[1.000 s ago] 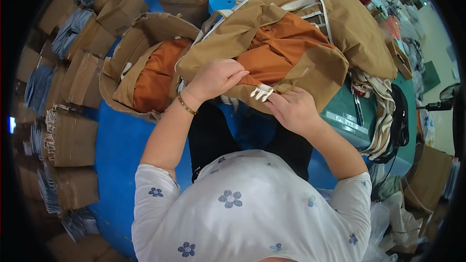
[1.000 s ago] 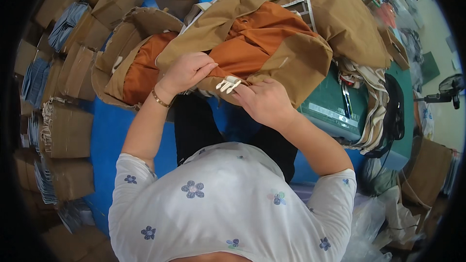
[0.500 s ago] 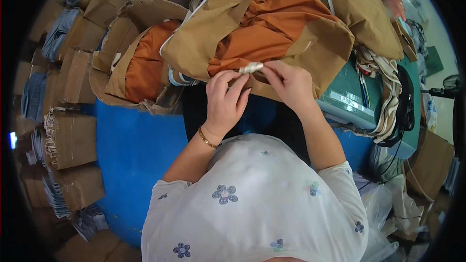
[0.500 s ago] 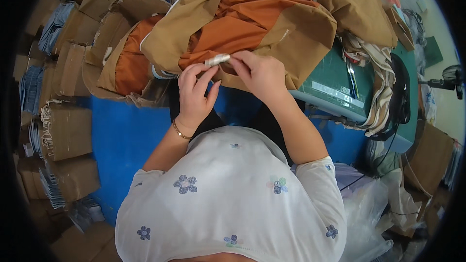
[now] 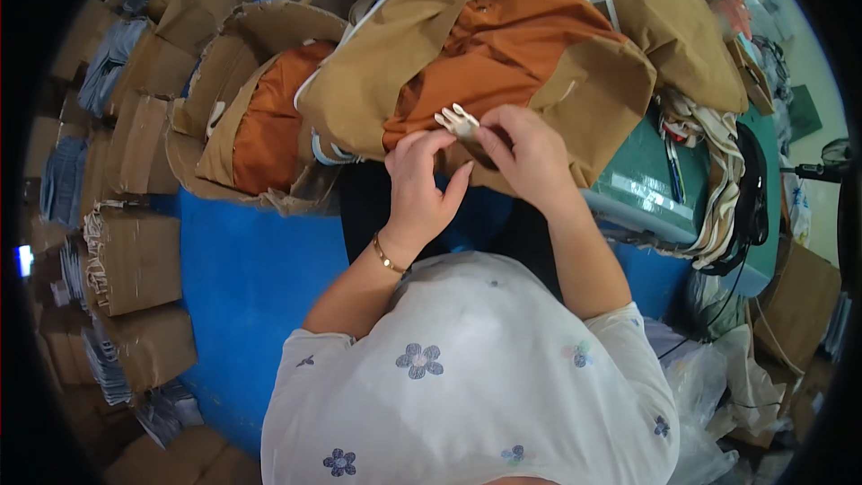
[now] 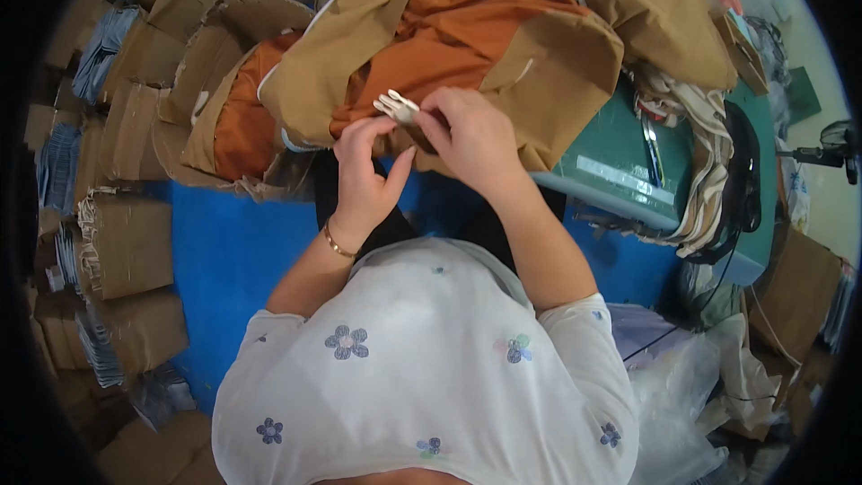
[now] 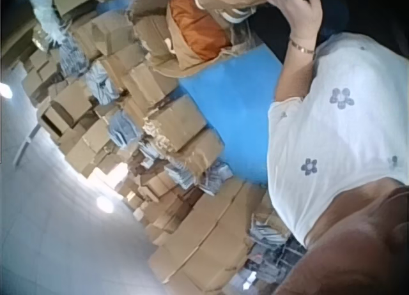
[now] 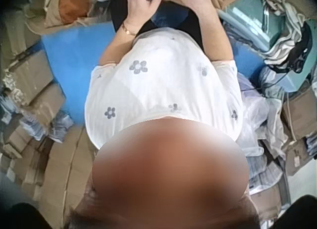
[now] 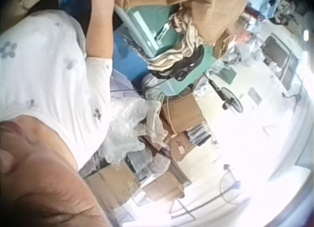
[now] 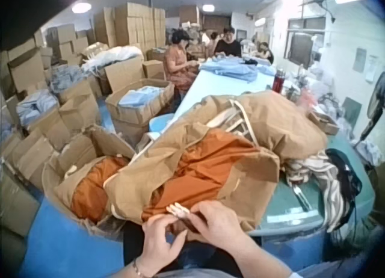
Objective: Trimming loose threads and inspecting straps on manufactured bags at a finishing station.
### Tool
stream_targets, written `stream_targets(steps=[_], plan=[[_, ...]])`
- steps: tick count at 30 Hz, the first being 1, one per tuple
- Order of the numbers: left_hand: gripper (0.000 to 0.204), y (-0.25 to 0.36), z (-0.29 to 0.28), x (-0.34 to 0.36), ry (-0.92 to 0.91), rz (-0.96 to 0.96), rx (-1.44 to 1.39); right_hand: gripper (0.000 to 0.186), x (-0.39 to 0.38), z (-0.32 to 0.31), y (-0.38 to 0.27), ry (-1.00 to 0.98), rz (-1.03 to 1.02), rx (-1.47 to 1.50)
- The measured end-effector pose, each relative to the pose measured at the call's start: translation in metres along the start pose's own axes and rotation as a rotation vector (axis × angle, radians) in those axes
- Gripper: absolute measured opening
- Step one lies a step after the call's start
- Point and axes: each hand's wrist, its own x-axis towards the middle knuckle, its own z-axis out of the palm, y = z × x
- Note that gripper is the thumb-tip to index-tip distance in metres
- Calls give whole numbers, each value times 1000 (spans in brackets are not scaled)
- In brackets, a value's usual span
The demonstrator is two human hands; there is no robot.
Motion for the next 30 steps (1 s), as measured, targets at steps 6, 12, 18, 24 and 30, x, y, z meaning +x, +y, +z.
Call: stream_targets(steps=[6, 12, 18, 24, 30], plan=[[30, -10, -2, -22, -41, -177, -305, 18, -15, 5, -30, -209, -30, -138], [24, -24, -41, -20, 390, -74, -188, 16, -21, -27, 4, 175, 65, 174], [11, -70, -29, -70, 332, -680, -620, 24, 6, -91, 33, 738, 354, 641], [30, -66, -27, -76, -28, -706, -912, 49, 6, -90, 62, 796, 562, 820], [60, -49, -41, -22, -50, -467, -1041, 45, 2, -88, 64, 764, 581, 1104]])
